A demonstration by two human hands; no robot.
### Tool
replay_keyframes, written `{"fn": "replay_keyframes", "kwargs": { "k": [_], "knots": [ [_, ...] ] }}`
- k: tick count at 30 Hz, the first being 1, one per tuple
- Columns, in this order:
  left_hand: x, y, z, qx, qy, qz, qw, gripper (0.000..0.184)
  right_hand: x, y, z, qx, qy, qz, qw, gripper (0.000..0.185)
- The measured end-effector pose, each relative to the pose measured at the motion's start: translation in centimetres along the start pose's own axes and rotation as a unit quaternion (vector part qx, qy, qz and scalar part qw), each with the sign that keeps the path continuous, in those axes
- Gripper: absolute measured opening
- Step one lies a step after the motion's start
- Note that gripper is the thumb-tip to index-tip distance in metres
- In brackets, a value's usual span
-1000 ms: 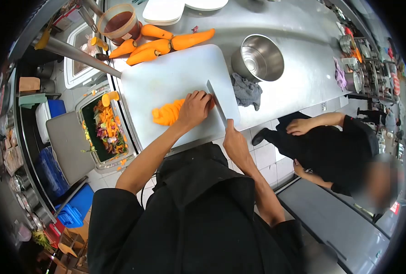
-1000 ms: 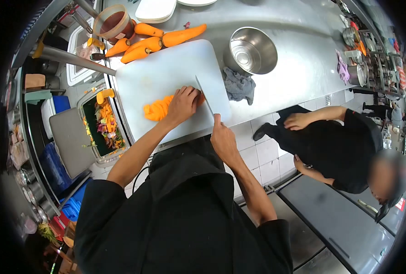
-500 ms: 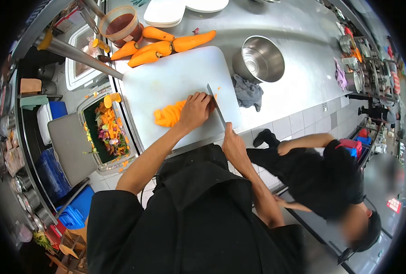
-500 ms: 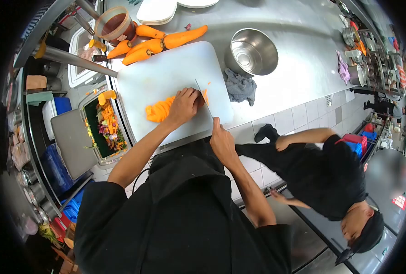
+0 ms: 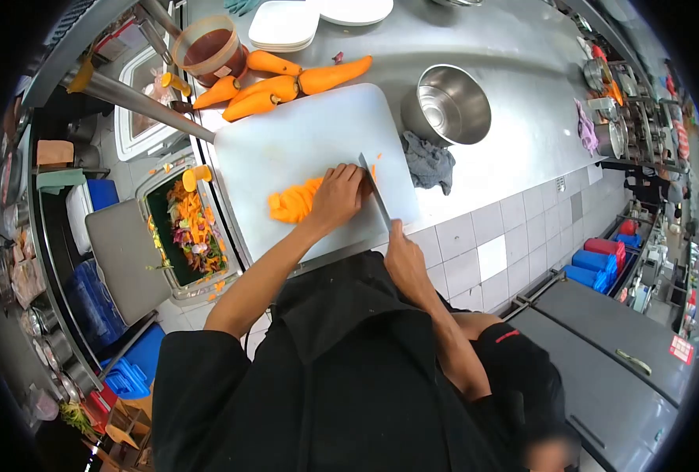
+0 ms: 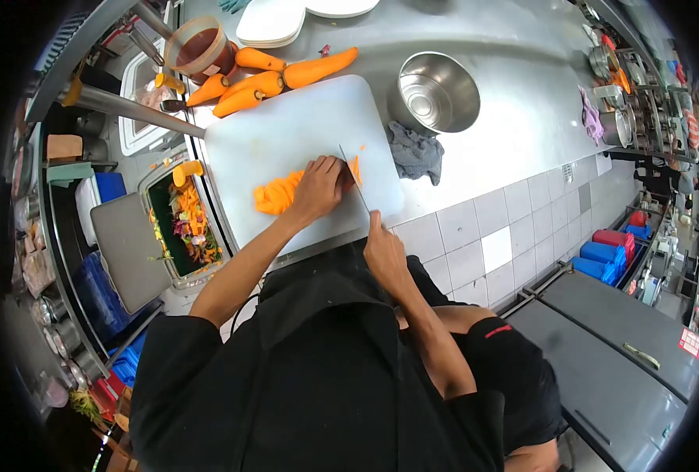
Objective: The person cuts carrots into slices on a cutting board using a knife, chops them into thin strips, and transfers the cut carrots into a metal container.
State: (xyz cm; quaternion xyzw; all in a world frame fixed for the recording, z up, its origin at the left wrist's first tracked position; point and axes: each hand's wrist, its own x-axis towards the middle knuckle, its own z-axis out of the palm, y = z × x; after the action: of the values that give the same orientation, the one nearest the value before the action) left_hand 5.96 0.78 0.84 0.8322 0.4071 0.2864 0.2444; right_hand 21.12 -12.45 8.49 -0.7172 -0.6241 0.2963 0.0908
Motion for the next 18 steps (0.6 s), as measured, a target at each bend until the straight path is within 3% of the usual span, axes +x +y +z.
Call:
{"fn": "replay_keyframes", "kwargs": {
  "k": [2, 4, 8, 11, 13, 18],
  "knots": [
    [0.1, 0.0, -0.1, 0.009, -0.002, 0.000, 1.000, 0.028, 0.7, 0.2, -0.2, 0.008, 0.018, -0.039, 0.999, 0.030],
    [0.0, 0.1, -0.2, 0.011, -0.019, -0.006, 1.000, 0.028, 0.6, -1.3, -1.6, -0.009, -0.029, 0.023, 0.999, 0.028],
    [0.3, 0.0, -0.4, 0.027, 0.000, 0.017, 1.000, 0.021, -0.3, -0.4, -0.4, 0.005, -0.024, 0.028, 0.999, 0.026],
    [0.3, 0.0, -0.2, 0.007, 0.021, 0.015, 1.000, 0.019, 1.1, -0.3, -0.5, 0.007, 0.012, -0.027, 1.000, 0.028],
    [-0.3, 0.0, 0.2, 0.008, 0.004, 0.004, 1.000, 0.019, -0.1, -2.0, -2.1, 0.019, -0.022, 0.022, 0.999, 0.028],
    [0.2, 0.1, -0.3, 0.009, 0.013, -0.014, 1.000, 0.020, 0.1, 0.4, 0.8, 0.002, -0.010, 0.004, 1.000, 0.026]
  ]
}}
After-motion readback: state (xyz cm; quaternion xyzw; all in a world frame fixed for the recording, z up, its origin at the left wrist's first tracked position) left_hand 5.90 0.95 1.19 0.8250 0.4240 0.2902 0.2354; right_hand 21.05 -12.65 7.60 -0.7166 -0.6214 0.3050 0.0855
